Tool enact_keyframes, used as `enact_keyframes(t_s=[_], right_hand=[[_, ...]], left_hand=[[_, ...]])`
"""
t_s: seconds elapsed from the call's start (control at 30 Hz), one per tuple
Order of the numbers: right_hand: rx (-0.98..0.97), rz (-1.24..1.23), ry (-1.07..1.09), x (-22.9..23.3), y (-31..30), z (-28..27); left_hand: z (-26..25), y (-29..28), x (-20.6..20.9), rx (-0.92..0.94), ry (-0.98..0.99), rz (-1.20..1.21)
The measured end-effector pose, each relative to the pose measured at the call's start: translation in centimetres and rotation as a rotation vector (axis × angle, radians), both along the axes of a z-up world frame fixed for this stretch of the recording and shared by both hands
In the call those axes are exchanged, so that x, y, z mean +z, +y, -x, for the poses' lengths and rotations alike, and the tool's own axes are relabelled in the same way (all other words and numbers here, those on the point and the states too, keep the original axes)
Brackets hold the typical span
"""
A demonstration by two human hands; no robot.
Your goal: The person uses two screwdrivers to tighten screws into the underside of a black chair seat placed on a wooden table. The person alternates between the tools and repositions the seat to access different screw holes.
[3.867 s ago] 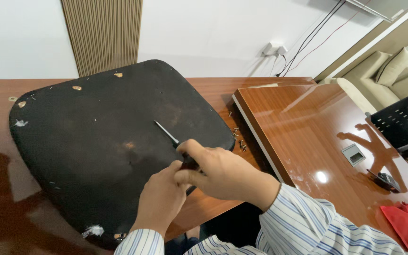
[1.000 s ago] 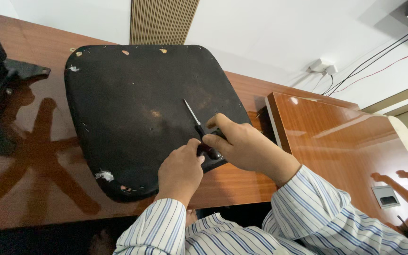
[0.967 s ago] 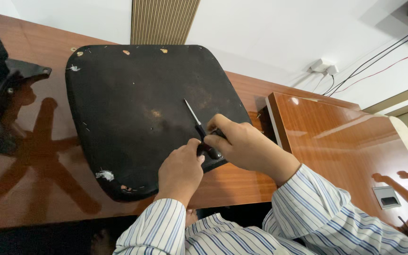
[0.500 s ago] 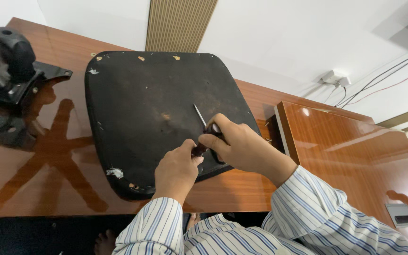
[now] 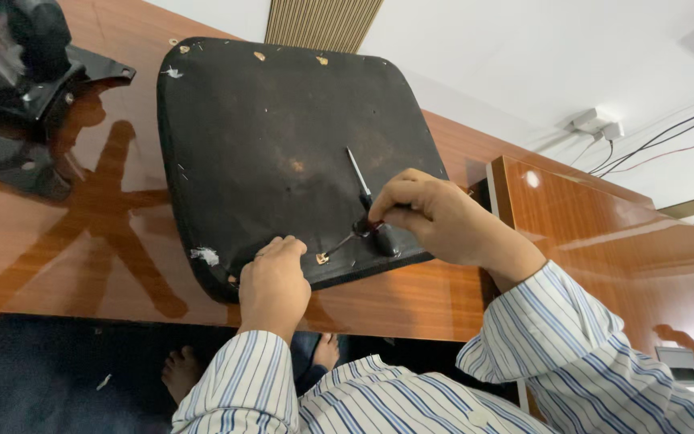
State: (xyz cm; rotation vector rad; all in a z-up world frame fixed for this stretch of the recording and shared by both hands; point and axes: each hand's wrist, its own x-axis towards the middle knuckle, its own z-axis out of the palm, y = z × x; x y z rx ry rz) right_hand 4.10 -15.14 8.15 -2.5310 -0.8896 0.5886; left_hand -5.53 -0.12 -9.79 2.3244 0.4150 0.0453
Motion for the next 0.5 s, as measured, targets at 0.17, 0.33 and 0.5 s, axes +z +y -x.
enact_keyframes(t_s=[0.17,0.33,0.5], right_hand=[[0.151,-0.274,0.148,-0.8,-0.7,0.5],[-0.027,-0.251,0.194,-1.3,0.1,1.4],[0.016,-0.217,0.059,-0.2,1.4,2.2]], left_hand=[[-0.3,0.1,1.9,0.012,0.140,0.050],[-1.1,-0.4,4.2,-0.113,0.165,0.091],[-2.0,-1.1,5.7,-0.179,0.290,0.075]])
